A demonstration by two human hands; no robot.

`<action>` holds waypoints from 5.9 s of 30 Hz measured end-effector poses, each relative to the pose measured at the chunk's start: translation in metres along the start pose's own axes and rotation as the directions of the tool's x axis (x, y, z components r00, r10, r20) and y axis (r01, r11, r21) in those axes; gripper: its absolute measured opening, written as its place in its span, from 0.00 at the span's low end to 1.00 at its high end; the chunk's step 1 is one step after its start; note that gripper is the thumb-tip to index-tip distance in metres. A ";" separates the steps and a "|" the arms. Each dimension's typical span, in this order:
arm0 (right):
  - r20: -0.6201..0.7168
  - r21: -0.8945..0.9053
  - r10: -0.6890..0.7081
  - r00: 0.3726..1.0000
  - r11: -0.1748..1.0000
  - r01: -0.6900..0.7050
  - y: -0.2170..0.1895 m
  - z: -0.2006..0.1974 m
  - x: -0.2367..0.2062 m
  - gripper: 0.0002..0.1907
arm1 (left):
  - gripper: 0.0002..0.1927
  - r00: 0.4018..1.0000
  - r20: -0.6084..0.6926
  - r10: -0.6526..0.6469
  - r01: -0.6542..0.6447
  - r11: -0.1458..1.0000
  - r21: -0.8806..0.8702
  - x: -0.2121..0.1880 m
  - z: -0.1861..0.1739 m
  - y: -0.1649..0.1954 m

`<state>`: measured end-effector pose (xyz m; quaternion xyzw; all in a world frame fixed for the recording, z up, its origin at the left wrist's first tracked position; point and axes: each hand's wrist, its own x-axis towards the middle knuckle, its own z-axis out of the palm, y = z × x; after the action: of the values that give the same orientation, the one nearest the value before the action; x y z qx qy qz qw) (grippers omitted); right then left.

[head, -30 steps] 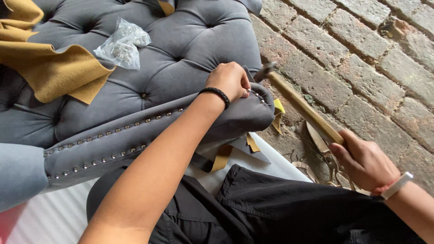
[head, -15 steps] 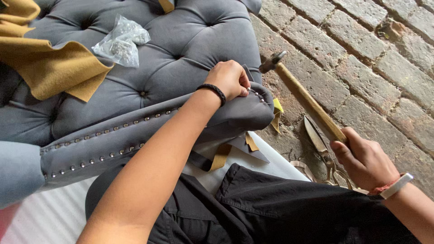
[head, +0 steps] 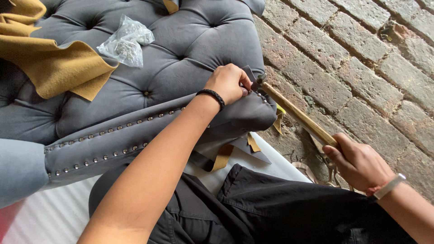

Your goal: The person sits on the floor of a workshop and hammers decorative upholstery tacks along the edge of a tufted gray sofa armrest, placing each tack by hand and driving it in with a hammer. They occasionally reposition tacks and reach into a plastic bag of tacks on the sofa.

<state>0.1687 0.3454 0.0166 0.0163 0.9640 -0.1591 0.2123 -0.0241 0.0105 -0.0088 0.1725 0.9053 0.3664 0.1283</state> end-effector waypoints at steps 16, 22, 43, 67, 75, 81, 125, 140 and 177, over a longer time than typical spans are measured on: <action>-0.012 0.232 -0.022 1.000 0.972 0.024 0.004 -0.013 -0.001 0.21 | 0.15 0.996 -0.041 -0.085 0.079 0.987 -0.139 -0.007 -0.006 -0.005; 0.028 -0.036 0.018 0.999 0.999 -0.017 0.013 -0.003 0.000 0.22 | 0.11 0.992 -0.064 -0.109 0.096 0.979 -0.179 -0.010 -0.001 -0.010; -0.294 0.026 -0.130 0.947 0.989 0.144 -0.025 -0.038 -0.021 0.18 | 0.06 0.985 -0.163 -0.054 0.015 0.973 -0.232 -0.018 0.004 -0.018; -0.156 0.221 0.033 0.987 0.975 0.003 -0.050 -0.010 0.010 0.17 | 0.11 0.957 -0.283 0.070 -0.122 0.978 -0.171 -0.034 -0.021 -0.024; -0.235 0.609 -0.016 0.972 0.777 0.160 -0.179 -0.007 0.035 0.09 | 0.10 0.781 -0.507 -0.365 0.564 0.761 0.321 -0.112 -0.136 -0.119; -0.274 0.773 0.006 0.962 0.596 0.217 -0.191 0.005 0.035 0.09 | 0.08 0.779 -0.519 -0.352 0.581 0.717 0.387 -0.095 -0.115 -0.150; -0.179 0.943 -0.031 0.983 0.280 0.180 -0.164 0.018 0.053 0.06 | 0.05 0.999 0.048 0.020 0.031 0.502 -0.864 -0.082 0.033 0.007; -0.126 0.931 0.071 0.990 0.352 0.093 -0.173 0.019 0.075 0.10 | 0.14 0.498 -0.775 -0.389 0.165 0.920 -0.356 -0.087 -0.171 -0.148; -0.043 0.887 0.039 0.998 0.461 0.020 -0.170 0.022 0.087 0.09 | 0.08 0.688 -0.725 0.020 0.401 0.822 0.404 -0.045 -0.171 -0.161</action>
<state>0.0821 0.1736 0.0126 0.1341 0.7469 -0.6346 0.1463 -0.0794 -0.2219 0.0019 -0.0507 0.9620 0.1212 -0.2393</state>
